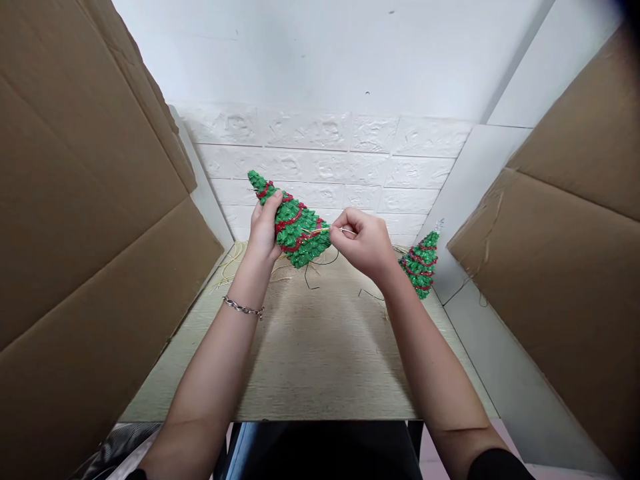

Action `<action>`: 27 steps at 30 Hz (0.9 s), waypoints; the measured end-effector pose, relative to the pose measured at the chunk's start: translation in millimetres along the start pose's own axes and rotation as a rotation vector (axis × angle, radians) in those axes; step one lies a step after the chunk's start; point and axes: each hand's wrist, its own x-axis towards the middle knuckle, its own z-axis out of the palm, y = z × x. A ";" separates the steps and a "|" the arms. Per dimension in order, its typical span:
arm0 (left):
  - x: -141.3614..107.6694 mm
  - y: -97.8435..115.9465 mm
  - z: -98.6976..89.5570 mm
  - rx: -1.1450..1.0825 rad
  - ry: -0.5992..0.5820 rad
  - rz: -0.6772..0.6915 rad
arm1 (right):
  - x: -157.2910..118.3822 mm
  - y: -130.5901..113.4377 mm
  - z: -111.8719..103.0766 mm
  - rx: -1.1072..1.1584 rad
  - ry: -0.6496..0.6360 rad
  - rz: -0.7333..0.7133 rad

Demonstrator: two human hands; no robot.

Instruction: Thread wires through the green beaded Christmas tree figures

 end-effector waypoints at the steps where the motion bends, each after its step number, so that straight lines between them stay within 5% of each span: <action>1: 0.4 -0.2 -0.2 -0.005 0.003 0.004 | 0.1 0.4 -0.2 0.002 0.004 0.000; 12: -1.0 -0.1 1.1 0.005 0.000 0.008 | 0.6 1.8 1.5 -0.093 0.003 0.000; 27: -2.4 -1.0 3.1 0.047 0.003 0.024 | -5.5 -0.6 25.0 -0.274 -0.181 -0.070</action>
